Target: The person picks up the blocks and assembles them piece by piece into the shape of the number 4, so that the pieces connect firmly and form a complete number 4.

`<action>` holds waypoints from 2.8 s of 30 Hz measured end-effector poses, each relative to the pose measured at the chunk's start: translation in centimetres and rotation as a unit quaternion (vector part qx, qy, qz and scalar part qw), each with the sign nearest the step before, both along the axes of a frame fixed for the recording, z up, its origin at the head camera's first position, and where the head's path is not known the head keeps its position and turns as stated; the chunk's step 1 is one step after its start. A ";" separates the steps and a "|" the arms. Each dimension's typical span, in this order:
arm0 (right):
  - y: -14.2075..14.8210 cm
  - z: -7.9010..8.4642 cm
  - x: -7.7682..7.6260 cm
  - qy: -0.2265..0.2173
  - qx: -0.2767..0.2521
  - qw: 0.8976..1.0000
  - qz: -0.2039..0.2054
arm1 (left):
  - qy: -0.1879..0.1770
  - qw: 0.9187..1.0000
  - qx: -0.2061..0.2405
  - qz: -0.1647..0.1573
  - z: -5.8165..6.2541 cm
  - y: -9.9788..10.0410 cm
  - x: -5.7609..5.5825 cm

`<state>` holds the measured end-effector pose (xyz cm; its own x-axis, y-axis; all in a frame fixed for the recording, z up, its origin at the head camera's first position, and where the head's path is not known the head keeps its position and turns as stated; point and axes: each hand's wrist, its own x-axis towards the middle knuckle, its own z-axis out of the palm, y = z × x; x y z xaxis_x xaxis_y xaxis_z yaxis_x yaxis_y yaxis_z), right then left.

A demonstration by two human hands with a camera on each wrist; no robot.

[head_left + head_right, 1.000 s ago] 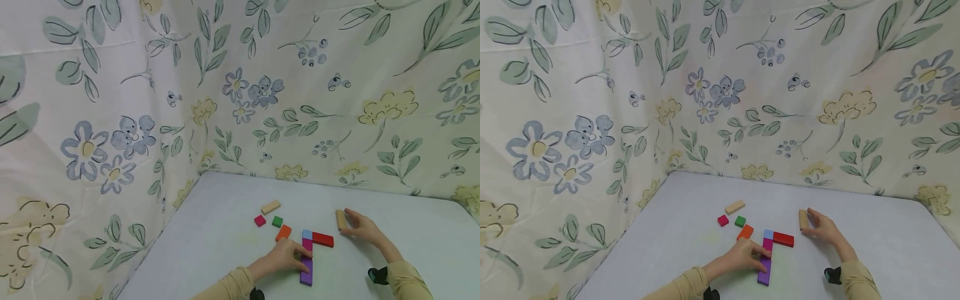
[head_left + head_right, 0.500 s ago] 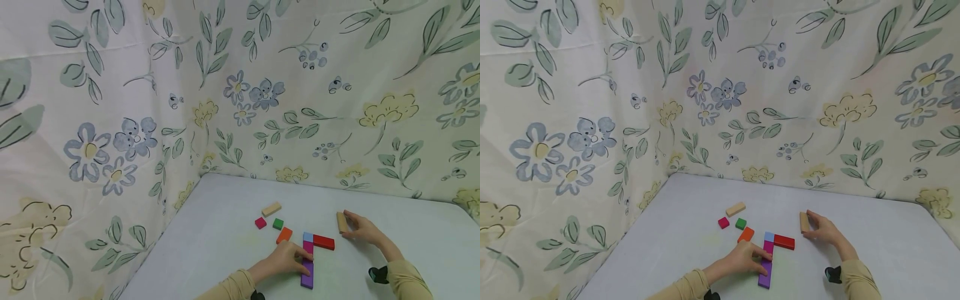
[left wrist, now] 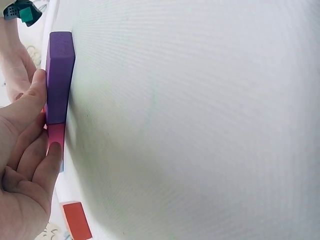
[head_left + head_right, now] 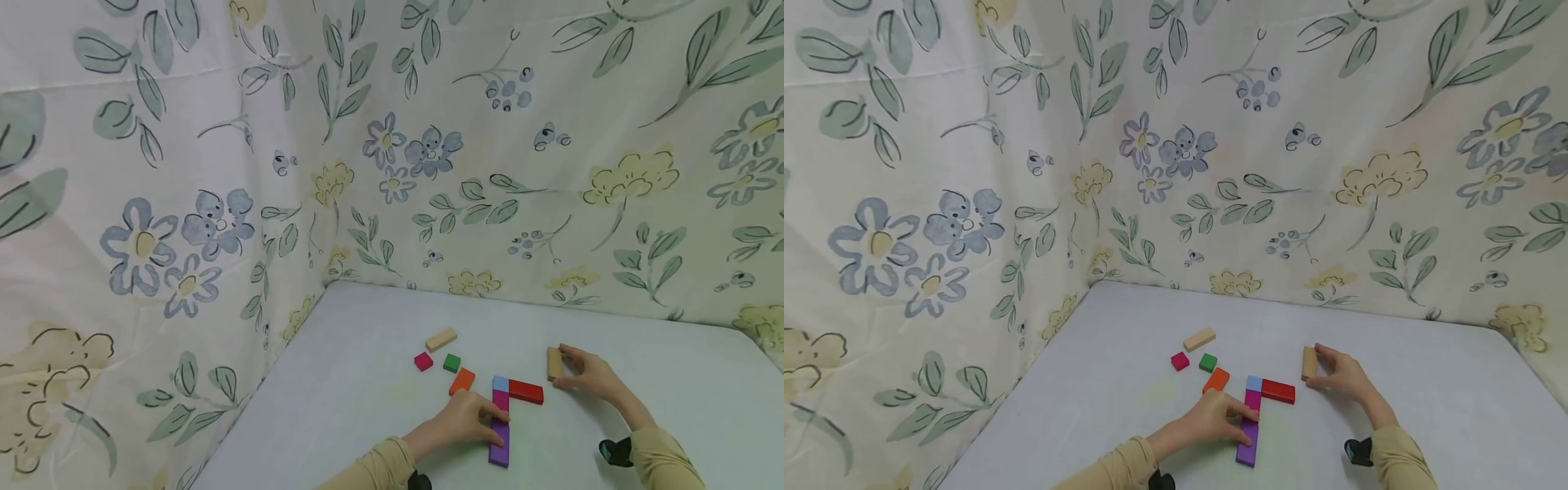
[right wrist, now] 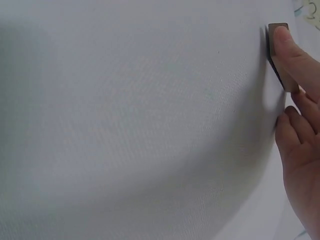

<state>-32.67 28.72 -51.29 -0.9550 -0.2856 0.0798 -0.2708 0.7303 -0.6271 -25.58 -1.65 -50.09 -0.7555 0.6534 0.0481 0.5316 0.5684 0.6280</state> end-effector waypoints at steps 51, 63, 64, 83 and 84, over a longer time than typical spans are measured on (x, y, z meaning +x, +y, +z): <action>1.8 2.4 1.4 0.035 0.000 0.999 -0.039 | 0.009 1.000 -0.006 0.001 0.0 0.1 -0.1; 2.1 3.3 1.6 0.043 0.001 0.998 -0.047 | 0.004 1.000 0.002 -0.002 -0.3 0.1 -0.2; 2.2 3.4 1.6 0.044 0.003 0.998 -0.048 | 0.002 1.000 0.001 -0.002 -0.3 0.1 -0.3; 1.7 4.7 1.2 0.035 -0.004 0.998 -0.052 | 0.004 1.000 0.009 -0.002 -0.3 0.2 -0.3; 1.6 4.8 1.2 0.034 -0.003 0.998 -0.052 | 0.006 1.000 0.007 -0.004 -0.3 0.2 -0.3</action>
<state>-31.45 30.30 -46.53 -0.9718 -0.1837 0.1476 -0.2357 0.7528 -0.6146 -25.87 -1.49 -50.38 -0.7500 0.6581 0.0669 0.5434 0.5552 0.6296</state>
